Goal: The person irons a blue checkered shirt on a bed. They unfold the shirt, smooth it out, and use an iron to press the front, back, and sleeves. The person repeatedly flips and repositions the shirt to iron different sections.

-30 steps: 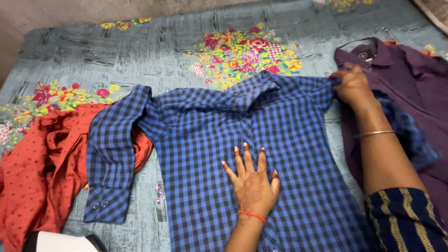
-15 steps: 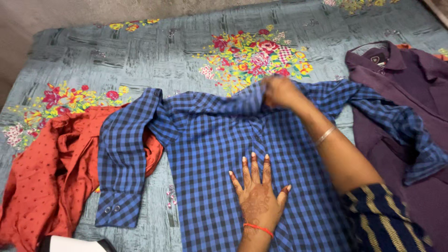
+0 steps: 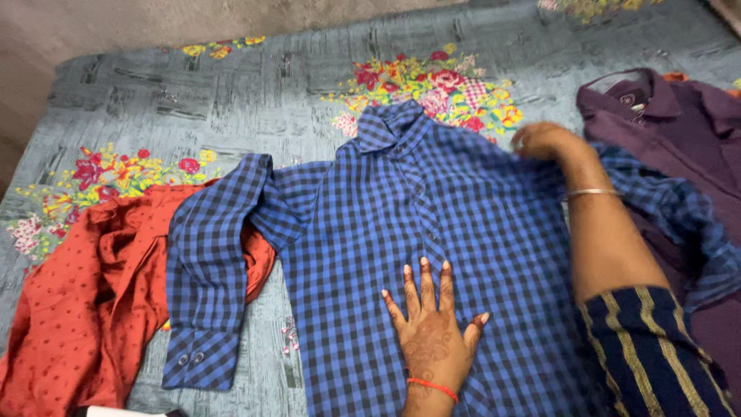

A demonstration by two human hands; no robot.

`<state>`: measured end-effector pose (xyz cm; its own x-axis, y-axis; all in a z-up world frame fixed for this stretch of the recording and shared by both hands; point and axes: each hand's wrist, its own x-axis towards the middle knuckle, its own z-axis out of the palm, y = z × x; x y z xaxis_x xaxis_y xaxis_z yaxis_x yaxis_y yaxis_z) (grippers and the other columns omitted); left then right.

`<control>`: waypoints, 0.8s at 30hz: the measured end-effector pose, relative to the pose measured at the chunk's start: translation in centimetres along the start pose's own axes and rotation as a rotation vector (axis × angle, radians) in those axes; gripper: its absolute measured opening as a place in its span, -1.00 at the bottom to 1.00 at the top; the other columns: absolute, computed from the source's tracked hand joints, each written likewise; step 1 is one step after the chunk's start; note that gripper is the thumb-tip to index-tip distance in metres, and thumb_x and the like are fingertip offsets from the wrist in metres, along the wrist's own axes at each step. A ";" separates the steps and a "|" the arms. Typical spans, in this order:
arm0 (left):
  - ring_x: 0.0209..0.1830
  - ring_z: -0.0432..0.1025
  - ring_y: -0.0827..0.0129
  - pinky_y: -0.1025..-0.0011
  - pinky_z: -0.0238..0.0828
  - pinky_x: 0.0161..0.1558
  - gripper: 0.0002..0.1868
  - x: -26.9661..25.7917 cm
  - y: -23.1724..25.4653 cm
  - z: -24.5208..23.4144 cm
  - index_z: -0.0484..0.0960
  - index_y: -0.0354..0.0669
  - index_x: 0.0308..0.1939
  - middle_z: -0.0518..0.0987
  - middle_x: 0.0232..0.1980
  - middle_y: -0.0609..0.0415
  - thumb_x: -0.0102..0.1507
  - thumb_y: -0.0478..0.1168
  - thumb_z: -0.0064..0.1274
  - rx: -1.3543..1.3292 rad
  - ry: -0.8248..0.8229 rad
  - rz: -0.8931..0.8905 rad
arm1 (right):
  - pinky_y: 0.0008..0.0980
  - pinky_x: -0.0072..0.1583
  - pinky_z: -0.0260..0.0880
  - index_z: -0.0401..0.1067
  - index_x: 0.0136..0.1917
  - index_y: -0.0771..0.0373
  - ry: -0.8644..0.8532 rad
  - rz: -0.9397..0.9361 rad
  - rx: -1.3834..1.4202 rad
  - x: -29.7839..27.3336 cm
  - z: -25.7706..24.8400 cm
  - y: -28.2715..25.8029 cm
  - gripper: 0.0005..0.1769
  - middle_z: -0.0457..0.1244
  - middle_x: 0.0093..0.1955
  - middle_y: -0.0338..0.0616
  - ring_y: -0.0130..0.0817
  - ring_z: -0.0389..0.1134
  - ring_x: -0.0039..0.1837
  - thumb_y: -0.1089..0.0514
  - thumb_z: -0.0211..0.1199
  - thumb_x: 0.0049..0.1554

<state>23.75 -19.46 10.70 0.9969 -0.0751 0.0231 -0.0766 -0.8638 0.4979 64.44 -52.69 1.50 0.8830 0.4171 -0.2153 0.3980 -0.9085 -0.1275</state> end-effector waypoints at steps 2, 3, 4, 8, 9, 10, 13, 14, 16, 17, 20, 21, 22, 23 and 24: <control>0.67 -0.36 -0.11 -0.33 -0.64 0.41 -0.01 0.3 0.3 -0.1 0.09 -0.04 0.55 -0.12 0.68 -0.12 0.18 0.31 0.07 -0.006 -0.066 -0.036 | -0.17 0.22 0.46 0.65 0.09 0.11 -0.126 0.176 0.141 -1.0 0.4 1.2 -0.63 0.48 0.11 -0.02 -0.11 0.50 0.17 0.15 0.29 -0.01; 0.67 -0.37 -0.10 -0.33 -0.65 0.41 0.01 0.2 0.2 -0.1 0.08 -0.01 0.58 -0.14 0.68 -0.11 0.17 0.31 0.06 -0.003 -0.103 -0.059 | -0.18 0.22 0.47 0.65 0.09 0.13 -0.192 0.261 0.219 -1.2 0.9 0.6 -0.63 0.51 0.09 -0.01 -0.12 0.52 0.16 0.14 0.30 0.00; 0.67 -0.37 -0.11 -0.33 -0.65 0.40 0.01 0.2 0.3 -0.1 0.09 -0.01 0.57 -0.14 0.68 -0.12 0.17 0.32 0.06 0.000 -0.096 -0.054 | -0.18 0.22 0.47 0.65 0.08 0.14 -0.212 0.248 0.215 -1.4 0.8 0.0 -0.65 0.51 0.09 -0.02 -0.12 0.51 0.16 0.11 0.30 0.01; 0.67 -0.37 -0.13 -0.34 -0.64 0.40 0.01 0.1 0.3 -0.1 0.08 -0.01 0.58 -0.14 0.68 -0.12 0.18 0.33 0.06 0.013 -0.099 -0.046 | -0.14 0.25 0.39 0.65 0.08 0.09 -0.090 0.292 -0.014 -1.9 -0.8 -2.6 -0.67 0.41 0.18 0.02 -0.07 0.41 0.24 -0.06 0.36 0.09; 0.68 -0.37 -0.13 -0.34 -0.64 0.41 0.02 0.2 0.2 0.0 0.08 -0.01 0.58 -0.14 0.68 -0.12 0.18 0.33 0.06 0.010 -0.102 -0.049 | -0.12 0.28 0.36 0.65 0.09 0.05 -0.008 0.323 -0.134 -1.8 -1.5 -2.9 -0.66 0.36 0.23 0.06 -0.04 0.37 0.28 -0.11 0.38 0.12; 0.67 -0.36 -0.13 -0.35 -0.63 0.40 0.02 0.3 0.0 0.1 0.09 -0.01 0.58 -0.13 0.68 -0.12 0.17 0.33 0.07 0.018 -0.078 -0.037 | -0.07 0.25 0.43 0.59 0.11 0.16 0.279 0.484 0.236 -1.9 -2.1 -2.8 -0.72 0.40 0.15 0.16 0.02 0.44 0.20 -0.01 0.24 0.24; 0.66 -0.34 -0.14 -0.34 -0.61 0.39 0.02 0.1 -0.1 0.7 0.10 -0.03 0.56 -0.11 0.67 -0.13 0.16 0.33 0.07 0.028 -0.017 -0.015 | -0.03 0.26 0.41 0.51 0.16 0.26 0.676 0.457 0.325 -2.0 -2.3 -2.5 -0.72 0.39 0.13 0.21 0.08 0.41 0.22 0.18 0.24 0.18; 0.66 -0.33 -0.15 -0.34 -0.60 0.40 0.01 0.1 -0.2 0.8 0.11 -0.05 0.54 -0.10 0.67 -0.14 0.16 0.34 0.07 0.031 0.004 -0.010 | -0.03 0.28 0.36 0.50 0.18 0.25 0.733 0.364 0.183 -2.0 -1.9 -2.6 -0.63 0.37 0.17 0.19 0.09 0.35 0.27 0.22 0.31 0.09; 0.66 -0.33 -0.14 -0.34 -0.60 0.40 0.01 0.2 -0.2 1.0 0.11 -0.05 0.53 -0.10 0.67 -0.14 0.15 0.34 0.08 0.030 0.006 -0.010 | 0.01 0.23 0.33 0.49 0.20 0.20 0.647 0.494 0.175 -1.4 -1.1 -3.8 -0.55 0.29 0.20 0.24 0.15 0.30 0.25 0.28 0.31 0.01; 0.67 -0.35 -0.13 -0.34 -0.61 0.40 0.02 0.2 -0.2 0.9 0.11 -0.03 0.55 -0.11 0.67 -0.13 0.15 0.33 0.08 0.027 -0.015 -0.020 | 0.04 0.21 0.31 0.49 0.21 0.17 0.606 0.557 0.171 -0.9 -1.0 -4.7 -0.51 0.26 0.22 0.26 0.18 0.28 0.25 0.31 0.30 -0.03; 0.67 -0.36 -0.12 -0.34 -0.63 0.40 0.03 0.3 -0.1 0.7 0.10 -0.01 0.57 -0.13 0.68 -0.13 0.15 0.33 0.09 0.025 -0.047 -0.032 | 0.13 0.37 0.23 0.50 0.31 0.14 0.828 0.385 0.068 0.3 -0.8 -8.9 -0.63 0.26 0.39 0.10 0.09 0.26 0.45 0.29 0.30 0.23; 0.67 -0.37 -0.12 -0.34 -0.63 0.40 0.03 0.2 0.0 0.6 0.10 -0.01 0.58 -0.13 0.68 -0.13 0.15 0.32 0.09 0.024 -0.055 -0.033 | 0.07 0.45 0.19 0.47 0.34 0.15 0.867 0.208 0.106 1.1 -1.8 -10.3 -0.51 0.25 0.40 0.12 0.12 0.21 0.47 0.31 0.34 0.13; 0.67 -0.37 -0.13 -0.34 -0.63 0.40 0.03 0.2 0.0 0.5 0.10 -0.02 0.58 -0.13 0.68 -0.13 0.15 0.32 0.09 0.026 -0.056 -0.033 | 0.02 0.53 0.16 0.43 0.37 0.16 0.901 0.031 0.144 2.0 -2.7 -11.8 -0.38 0.24 0.40 0.14 0.15 0.17 0.50 0.32 0.38 0.03; 0.67 -0.37 -0.13 -0.34 -0.63 0.40 0.03 0.2 0.0 0.4 0.10 -0.02 0.58 -0.13 0.68 -0.14 0.15 0.32 0.09 0.027 -0.058 -0.032 | 0.03 0.46 0.14 0.44 0.41 0.12 0.883 -0.080 0.086 2.4 -3.3 -13.4 -0.25 0.19 0.43 0.26 0.23 0.12 0.48 0.35 0.39 -0.06; 0.67 -0.37 -0.13 -0.34 -0.63 0.40 0.03 0.2 0.1 0.3 0.10 -0.02 0.58 -0.13 0.68 -0.14 0.15 0.32 0.10 0.028 -0.060 -0.030 | 0.04 0.40 0.12 0.45 0.46 0.07 0.864 -0.190 0.027 2.9 -3.9 -14.7 -0.12 0.14 0.47 0.37 0.31 0.07 0.45 0.38 0.39 -0.16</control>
<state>23.98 -19.68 10.46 0.9960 -0.0776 -0.0440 -0.0476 -0.8796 0.4733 62.14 -38.24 6.52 0.6863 0.3850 0.6171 0.5608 -0.8204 -0.1118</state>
